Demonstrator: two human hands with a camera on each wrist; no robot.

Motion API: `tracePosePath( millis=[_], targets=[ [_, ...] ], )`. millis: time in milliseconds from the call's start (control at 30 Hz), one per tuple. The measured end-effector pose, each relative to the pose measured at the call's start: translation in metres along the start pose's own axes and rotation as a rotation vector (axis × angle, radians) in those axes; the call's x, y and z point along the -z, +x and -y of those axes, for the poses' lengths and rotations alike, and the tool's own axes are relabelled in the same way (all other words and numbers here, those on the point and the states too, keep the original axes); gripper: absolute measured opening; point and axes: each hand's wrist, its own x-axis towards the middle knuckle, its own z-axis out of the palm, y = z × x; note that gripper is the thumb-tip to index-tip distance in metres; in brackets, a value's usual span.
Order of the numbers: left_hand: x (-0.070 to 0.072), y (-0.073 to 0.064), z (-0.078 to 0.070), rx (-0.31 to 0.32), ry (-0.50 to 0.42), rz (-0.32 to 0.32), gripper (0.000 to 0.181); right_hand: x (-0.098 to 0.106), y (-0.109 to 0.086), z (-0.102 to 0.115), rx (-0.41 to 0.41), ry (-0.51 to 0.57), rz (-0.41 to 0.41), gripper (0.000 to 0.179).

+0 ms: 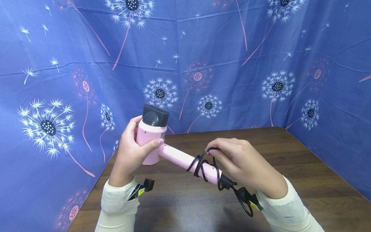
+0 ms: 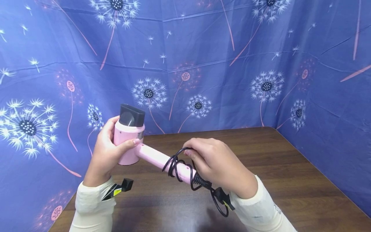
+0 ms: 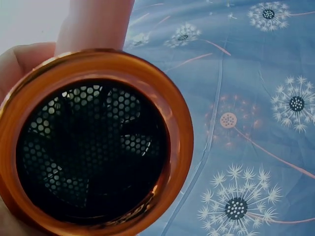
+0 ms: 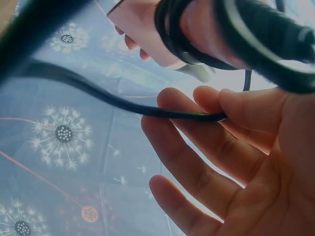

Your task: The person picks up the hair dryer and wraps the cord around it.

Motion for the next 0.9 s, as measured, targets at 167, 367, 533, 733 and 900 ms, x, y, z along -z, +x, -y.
tracePosePath(
  millis=[167,367,533,733,900],
  targets=[
    [0.000,0.000,-0.002,0.007,-0.028,0.019,0.075,-0.003,0.001,0.000,-0.003,0.009,0.010,0.016],
    [0.000,-0.001,-0.004,0.003,-0.049,0.032,0.073,-0.007,0.002,0.001,0.010,0.001,0.019,0.015],
    [0.000,-0.001,-0.004,0.011,-0.080,0.033,0.070,-0.010,0.003,-0.001,0.044,-0.016,0.013,0.014],
    [0.000,-0.002,-0.004,0.012,-0.143,0.012,0.068,-0.015,0.005,-0.003,0.109,-0.019,-0.013,0.015],
    [-0.001,-0.002,-0.003,0.007,-0.199,-0.011,0.066,-0.018,0.006,-0.005,0.162,-0.024,-0.012,0.019]
  ],
)
